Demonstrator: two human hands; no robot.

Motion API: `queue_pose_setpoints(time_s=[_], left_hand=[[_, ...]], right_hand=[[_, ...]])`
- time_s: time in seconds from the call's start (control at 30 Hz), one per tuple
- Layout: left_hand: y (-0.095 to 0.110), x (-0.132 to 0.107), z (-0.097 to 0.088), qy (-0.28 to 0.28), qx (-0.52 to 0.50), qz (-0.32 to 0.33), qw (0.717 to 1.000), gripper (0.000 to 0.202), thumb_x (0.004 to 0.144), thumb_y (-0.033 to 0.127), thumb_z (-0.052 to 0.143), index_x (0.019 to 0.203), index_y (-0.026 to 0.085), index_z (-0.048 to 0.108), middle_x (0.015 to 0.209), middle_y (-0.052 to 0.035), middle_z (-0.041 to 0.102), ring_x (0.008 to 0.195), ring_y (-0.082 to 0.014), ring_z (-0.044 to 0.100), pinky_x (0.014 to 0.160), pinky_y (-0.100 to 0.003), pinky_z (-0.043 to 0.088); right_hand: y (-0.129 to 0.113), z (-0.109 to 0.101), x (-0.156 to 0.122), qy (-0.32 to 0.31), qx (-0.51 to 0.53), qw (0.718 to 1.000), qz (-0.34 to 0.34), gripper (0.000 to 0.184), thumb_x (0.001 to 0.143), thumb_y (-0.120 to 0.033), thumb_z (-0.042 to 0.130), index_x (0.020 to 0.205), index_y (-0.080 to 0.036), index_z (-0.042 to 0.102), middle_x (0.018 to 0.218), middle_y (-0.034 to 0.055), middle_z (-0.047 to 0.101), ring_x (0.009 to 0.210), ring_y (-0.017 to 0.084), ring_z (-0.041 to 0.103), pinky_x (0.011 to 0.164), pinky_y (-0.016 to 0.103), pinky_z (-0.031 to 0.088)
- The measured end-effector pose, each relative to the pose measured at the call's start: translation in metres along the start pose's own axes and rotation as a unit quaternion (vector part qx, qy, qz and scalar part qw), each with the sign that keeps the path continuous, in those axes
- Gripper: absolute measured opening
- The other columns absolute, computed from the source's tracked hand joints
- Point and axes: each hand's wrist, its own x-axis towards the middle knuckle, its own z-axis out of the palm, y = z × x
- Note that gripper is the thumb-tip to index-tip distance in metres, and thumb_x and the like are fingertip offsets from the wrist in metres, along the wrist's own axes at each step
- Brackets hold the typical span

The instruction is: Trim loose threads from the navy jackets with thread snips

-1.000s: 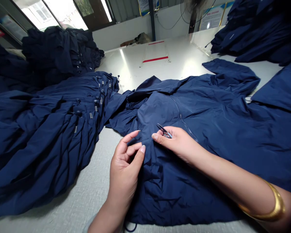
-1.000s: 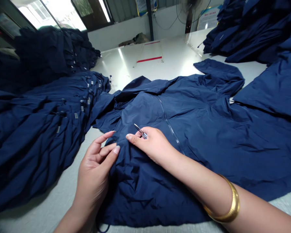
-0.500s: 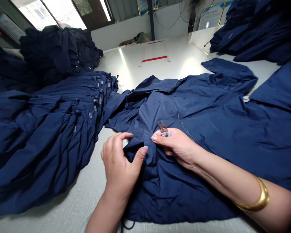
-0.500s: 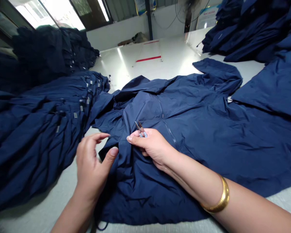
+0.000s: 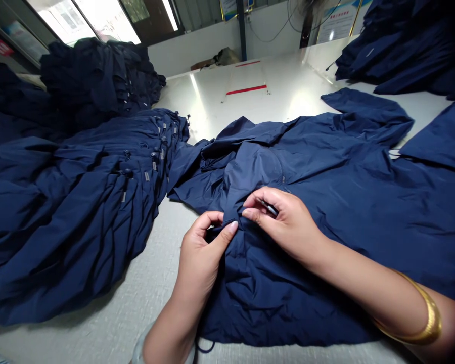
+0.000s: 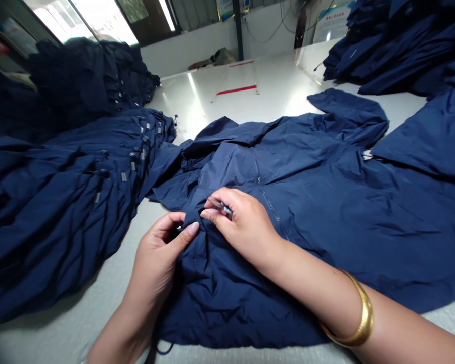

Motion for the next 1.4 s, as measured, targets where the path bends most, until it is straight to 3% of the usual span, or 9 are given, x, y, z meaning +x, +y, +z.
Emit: queue_pose_setpoints(time_s=[0.1,0.17,0.4,0.6,0.73,0.9,1.0,1.13,1.4], left_hand=[[0.001,-0.001,-0.001,-0.004,0.016,0.010,1.000,0.021,0.080,0.033,0.075,0.095,0.023,0.065,0.094,0.0005,0.068,0.089,-0.0152,0.061,0.084,-0.027,0.045],[0.002,-0.002,-0.002,-0.010,0.028,0.022,0.999,0.021,0.081,0.031,0.075,0.097,0.023,0.065,0.096,0.0001,0.069,0.091,-0.0162,0.061,0.086,-0.028,0.046],[0.004,-0.005,-0.001,-0.027,0.078,0.070,0.994,0.011,0.084,0.027,0.071,0.093,0.024,0.067,0.092,0.0016,0.069,0.089,-0.0138,0.063,0.084,-0.024,0.046],[0.003,-0.002,0.002,0.006,0.086,0.125,0.988,0.035,0.080,0.021,0.074,0.112,0.033,0.065,0.100,0.0048,0.065,0.093,-0.0105,0.059,0.087,-0.020,0.044],[0.004,-0.004,0.001,-0.001,0.091,0.078,0.993,0.025,0.081,0.026,0.074,0.106,0.031,0.072,0.093,0.0032,0.068,0.088,-0.0110,0.059,0.083,-0.020,0.045],[0.002,-0.003,0.000,-0.002,-0.034,-0.017,0.999,0.025,0.076,0.028,0.079,0.101,0.026,0.075,0.090,0.0020,0.072,0.081,-0.0105,0.063,0.075,-0.019,0.048],[0.003,-0.002,0.000,-0.002,-0.107,-0.056,0.993,0.025,0.075,0.027,0.081,0.098,0.023,0.075,0.093,-0.0009,0.074,0.082,-0.0117,0.065,0.076,-0.021,0.050],[0.005,-0.002,0.001,0.003,-0.151,-0.068,0.986,0.018,0.074,0.026,0.081,0.091,0.020,0.075,0.088,-0.0012,0.075,0.077,-0.0108,0.065,0.074,-0.021,0.050],[0.005,-0.001,0.000,0.009,-0.113,-0.027,0.993,0.013,0.077,0.025,0.078,0.087,0.020,0.073,0.085,0.0003,0.073,0.077,-0.0117,0.065,0.072,-0.021,0.049]], right_hand=[[0.001,0.001,-0.003,-0.019,-0.022,0.994,-0.109,0.003,0.086,-0.018,0.066,0.089,-0.019,0.067,0.087,0.0016,0.065,0.081,0.013,0.059,0.073,0.024,0.044],[0.000,0.003,-0.006,-0.021,-0.048,0.990,-0.131,0.010,0.085,-0.021,0.069,0.094,-0.019,0.068,0.093,0.0027,0.065,0.084,0.014,0.060,0.073,0.025,0.045],[-0.005,0.005,-0.012,-0.006,-0.097,0.989,-0.109,0.008,0.084,-0.014,0.064,0.090,-0.017,0.067,0.091,0.0031,0.062,0.080,0.014,0.060,0.071,0.026,0.046],[-0.007,0.005,-0.007,-0.010,-0.069,0.997,-0.039,0.011,0.091,-0.019,0.057,0.081,-0.017,0.063,0.085,0.0029,0.059,0.076,0.014,0.055,0.069,0.027,0.043],[-0.009,0.004,-0.003,0.000,-0.051,0.998,-0.026,0.013,0.091,-0.018,0.058,0.078,-0.017,0.061,0.080,0.0020,0.058,0.074,0.014,0.053,0.067,0.026,0.041],[-0.008,0.000,0.000,0.029,-0.031,0.999,-0.026,0.015,0.091,-0.017,0.059,0.077,-0.016,0.061,0.078,0.0012,0.059,0.075,0.013,0.054,0.070,0.024,0.042],[-0.008,-0.002,-0.001,0.028,-0.058,0.996,-0.061,0.012,0.092,-0.027,0.060,0.089,-0.016,0.065,0.087,0.0033,0.062,0.083,0.015,0.057,0.075,0.026,0.044],[-0.011,-0.002,-0.005,-0.011,-0.117,0.991,-0.069,0.028,0.099,-0.035,0.047,0.115,-0.016,0.060,0.107,0.0079,0.064,0.095,0.019,0.060,0.083,0.032,0.046],[-0.015,0.001,-0.010,-0.058,-0.192,0.976,-0.085,0.031,0.096,-0.043,0.053,0.106,-0.015,0.062,0.099,0.0079,0.065,0.088,0.020,0.062,0.078,0.033,0.049]])
